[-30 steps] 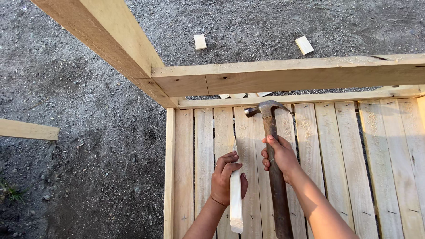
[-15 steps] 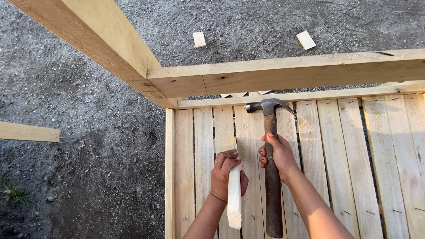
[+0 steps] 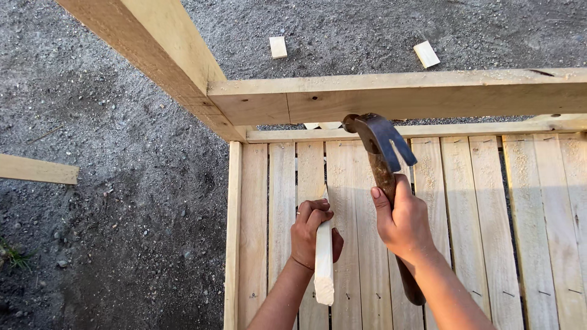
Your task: The person kneels on gravel beside a slatted wooden frame structure and uses a claw hammer to pull nails out of the wooden slats, holding a small wood block for leverage. They work along different slats, extracting nails and collecting the removed pieces of wood.
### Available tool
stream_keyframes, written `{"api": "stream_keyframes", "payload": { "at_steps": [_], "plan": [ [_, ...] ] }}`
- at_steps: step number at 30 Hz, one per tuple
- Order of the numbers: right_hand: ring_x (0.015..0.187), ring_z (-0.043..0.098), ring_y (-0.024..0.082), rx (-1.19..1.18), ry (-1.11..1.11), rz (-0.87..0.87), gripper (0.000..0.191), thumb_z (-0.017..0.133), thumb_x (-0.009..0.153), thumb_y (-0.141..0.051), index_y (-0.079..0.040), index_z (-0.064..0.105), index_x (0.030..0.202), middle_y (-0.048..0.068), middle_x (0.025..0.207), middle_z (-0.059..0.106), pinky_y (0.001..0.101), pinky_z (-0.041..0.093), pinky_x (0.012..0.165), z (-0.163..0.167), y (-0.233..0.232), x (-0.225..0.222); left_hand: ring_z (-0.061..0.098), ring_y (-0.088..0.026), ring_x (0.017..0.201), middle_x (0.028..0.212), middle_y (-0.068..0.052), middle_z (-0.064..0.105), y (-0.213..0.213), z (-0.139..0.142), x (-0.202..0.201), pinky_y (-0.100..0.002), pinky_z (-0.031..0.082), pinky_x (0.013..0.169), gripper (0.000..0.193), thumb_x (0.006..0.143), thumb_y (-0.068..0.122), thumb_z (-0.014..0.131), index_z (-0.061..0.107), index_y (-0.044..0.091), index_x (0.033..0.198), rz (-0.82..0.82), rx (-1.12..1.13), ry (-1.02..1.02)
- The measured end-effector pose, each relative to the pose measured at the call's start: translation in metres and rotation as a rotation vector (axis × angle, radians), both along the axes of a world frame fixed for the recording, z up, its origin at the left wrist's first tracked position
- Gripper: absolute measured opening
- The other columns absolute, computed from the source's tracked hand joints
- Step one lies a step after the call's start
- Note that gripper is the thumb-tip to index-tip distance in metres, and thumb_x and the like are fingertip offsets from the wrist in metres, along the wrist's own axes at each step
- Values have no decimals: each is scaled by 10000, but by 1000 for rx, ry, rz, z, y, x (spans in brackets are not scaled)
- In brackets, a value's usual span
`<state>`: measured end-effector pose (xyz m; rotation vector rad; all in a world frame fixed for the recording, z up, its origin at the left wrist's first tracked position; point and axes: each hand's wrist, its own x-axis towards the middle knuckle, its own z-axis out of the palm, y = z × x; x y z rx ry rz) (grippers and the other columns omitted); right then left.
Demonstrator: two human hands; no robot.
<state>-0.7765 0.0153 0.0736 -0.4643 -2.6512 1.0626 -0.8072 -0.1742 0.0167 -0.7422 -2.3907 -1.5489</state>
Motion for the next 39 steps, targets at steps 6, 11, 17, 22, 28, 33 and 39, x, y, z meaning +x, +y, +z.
{"api": "stream_keyframes", "payload": {
  "at_steps": [6,11,17,22,28,33,39],
  "plan": [
    [670,677,465,-2,-477,-47,337,563,1025,-371,-38,512,1016,234,673,663,548,502,607,-11,-17,-32,677,-319,1040,1012,-130,640,2,4,-7,-399,605,848,366,646,2,628,559,52,1002,-27,4,10],
    [676,680,470,-13,-207,-34,316,572,998,-340,-29,523,1024,232,679,664,536,507,593,9,0,-5,682,-313,1038,989,-131,641,4,4,-11,-386,612,861,350,647,-6,619,572,57,989,-1,6,-10],
    [701,688,479,-2,-251,-23,321,552,995,-336,-31,509,1087,238,712,685,540,519,619,1,-8,-21,692,-313,1035,1016,-137,659,2,8,-10,-374,610,829,345,652,-3,630,580,50,990,-1,-20,-69],
    [752,674,500,71,-550,-36,358,562,1015,-387,-32,520,1031,263,724,679,587,498,661,-11,-2,-17,669,-318,1011,1043,-136,666,3,15,-12,-381,609,826,365,635,-12,631,578,41,992,-3,-15,-39],
    [723,651,509,71,-136,-38,342,564,981,-354,-22,533,1053,270,693,663,566,489,607,0,14,13,673,-323,973,1047,-144,661,1,7,-11,-377,606,777,338,643,-10,640,584,43,973,4,-17,-82],
    [718,676,488,56,-414,-25,379,560,999,-380,-5,526,1047,261,717,672,553,511,631,-27,-4,-28,684,-331,1005,1015,-123,665,1,7,-9,-385,614,823,358,652,-11,621,568,48,1001,-15,20,-19],
    [743,682,487,19,-422,-50,381,559,993,-401,-20,544,987,274,719,685,549,516,662,-9,19,-8,680,-328,964,1032,-149,664,4,11,-17,-386,617,787,363,634,-14,624,580,49,989,-8,7,-51]
  ]
}}
